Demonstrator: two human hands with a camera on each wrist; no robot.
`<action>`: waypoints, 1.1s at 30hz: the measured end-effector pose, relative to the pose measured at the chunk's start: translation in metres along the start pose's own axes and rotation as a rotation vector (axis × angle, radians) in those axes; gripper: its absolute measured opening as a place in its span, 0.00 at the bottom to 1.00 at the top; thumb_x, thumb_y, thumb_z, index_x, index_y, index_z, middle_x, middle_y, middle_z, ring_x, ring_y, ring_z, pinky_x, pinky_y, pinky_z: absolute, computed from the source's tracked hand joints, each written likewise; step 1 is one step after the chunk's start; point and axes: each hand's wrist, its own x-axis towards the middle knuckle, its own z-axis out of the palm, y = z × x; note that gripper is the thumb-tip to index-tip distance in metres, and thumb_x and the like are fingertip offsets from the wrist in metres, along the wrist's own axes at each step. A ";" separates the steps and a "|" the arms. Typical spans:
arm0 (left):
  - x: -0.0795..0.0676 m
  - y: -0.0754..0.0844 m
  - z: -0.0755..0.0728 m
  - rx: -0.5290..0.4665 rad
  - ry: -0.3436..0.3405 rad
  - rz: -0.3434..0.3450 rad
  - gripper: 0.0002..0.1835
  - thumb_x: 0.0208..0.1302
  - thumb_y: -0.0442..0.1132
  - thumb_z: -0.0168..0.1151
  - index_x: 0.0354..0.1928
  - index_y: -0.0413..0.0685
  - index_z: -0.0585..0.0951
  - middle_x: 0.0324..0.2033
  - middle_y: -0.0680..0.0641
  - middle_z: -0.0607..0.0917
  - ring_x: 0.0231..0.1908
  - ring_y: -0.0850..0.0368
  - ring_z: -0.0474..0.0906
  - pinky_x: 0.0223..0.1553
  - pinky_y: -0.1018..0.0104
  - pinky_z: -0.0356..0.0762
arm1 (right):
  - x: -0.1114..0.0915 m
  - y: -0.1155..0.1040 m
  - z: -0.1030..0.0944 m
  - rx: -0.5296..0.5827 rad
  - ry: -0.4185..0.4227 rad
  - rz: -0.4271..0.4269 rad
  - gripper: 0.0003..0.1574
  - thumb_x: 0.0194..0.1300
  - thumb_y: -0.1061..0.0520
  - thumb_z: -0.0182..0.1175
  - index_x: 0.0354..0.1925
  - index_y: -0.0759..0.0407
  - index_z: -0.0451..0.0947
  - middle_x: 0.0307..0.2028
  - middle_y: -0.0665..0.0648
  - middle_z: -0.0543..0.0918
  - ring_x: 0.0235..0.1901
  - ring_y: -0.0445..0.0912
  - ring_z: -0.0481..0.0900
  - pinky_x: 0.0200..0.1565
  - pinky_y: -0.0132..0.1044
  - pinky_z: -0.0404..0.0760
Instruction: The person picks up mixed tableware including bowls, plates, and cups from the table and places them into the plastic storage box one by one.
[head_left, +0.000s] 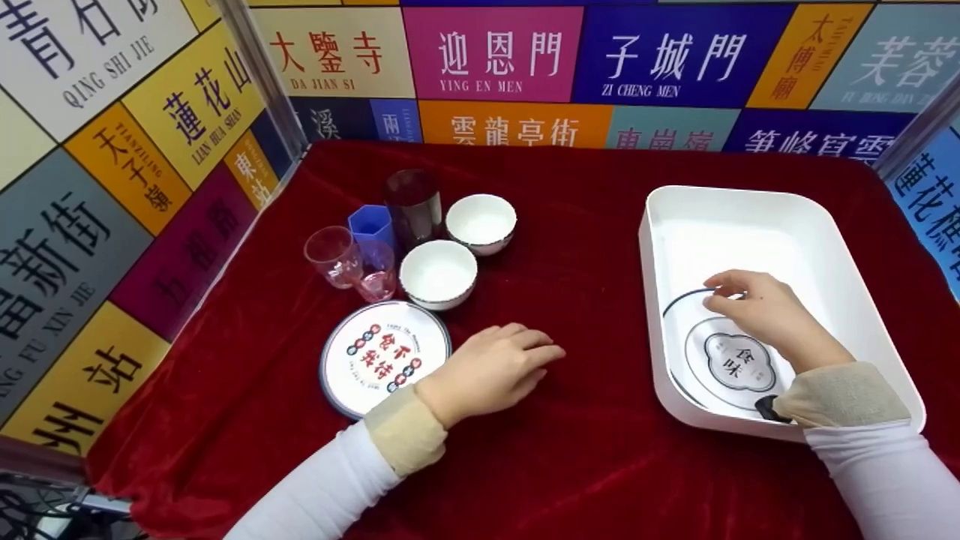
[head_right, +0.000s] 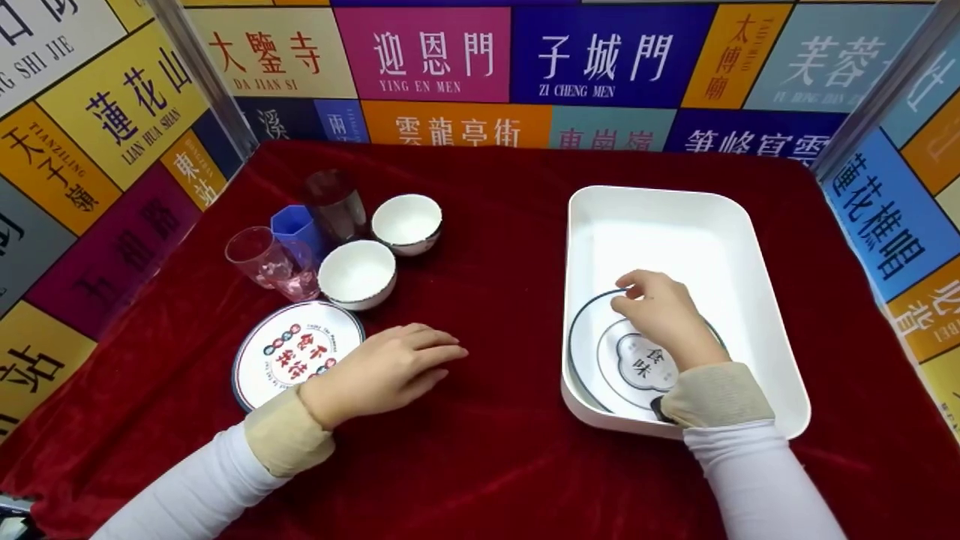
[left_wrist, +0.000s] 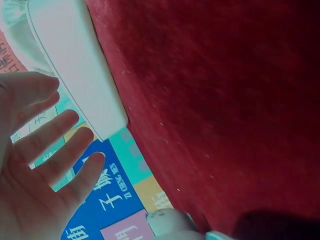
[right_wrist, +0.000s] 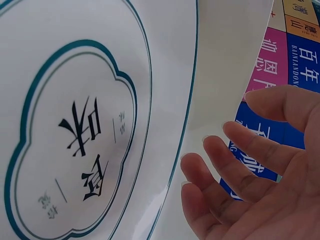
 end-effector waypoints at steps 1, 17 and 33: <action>-0.002 -0.001 0.000 -0.004 -0.007 -0.009 0.18 0.73 0.45 0.58 0.62 0.57 0.81 0.55 0.53 0.84 0.55 0.55 0.80 0.52 0.61 0.81 | 0.001 0.000 0.000 -0.003 0.001 -0.002 0.35 0.75 0.45 0.54 0.70 0.64 0.67 0.63 0.72 0.73 0.59 0.64 0.72 0.50 0.45 0.77; -0.018 -0.014 0.000 -0.042 0.035 -0.048 0.18 0.71 0.43 0.60 0.61 0.55 0.81 0.52 0.51 0.85 0.52 0.54 0.81 0.53 0.59 0.81 | 0.001 -0.002 0.001 0.005 -0.007 -0.010 0.35 0.74 0.45 0.56 0.69 0.64 0.67 0.61 0.71 0.75 0.58 0.61 0.74 0.44 0.34 0.76; -0.038 -0.032 0.000 -0.094 0.068 -0.128 0.18 0.69 0.40 0.63 0.60 0.51 0.82 0.51 0.48 0.86 0.50 0.52 0.81 0.53 0.57 0.81 | 0.002 -0.003 0.001 0.010 -0.010 -0.010 0.35 0.74 0.46 0.56 0.70 0.64 0.67 0.61 0.71 0.75 0.59 0.62 0.74 0.45 0.35 0.76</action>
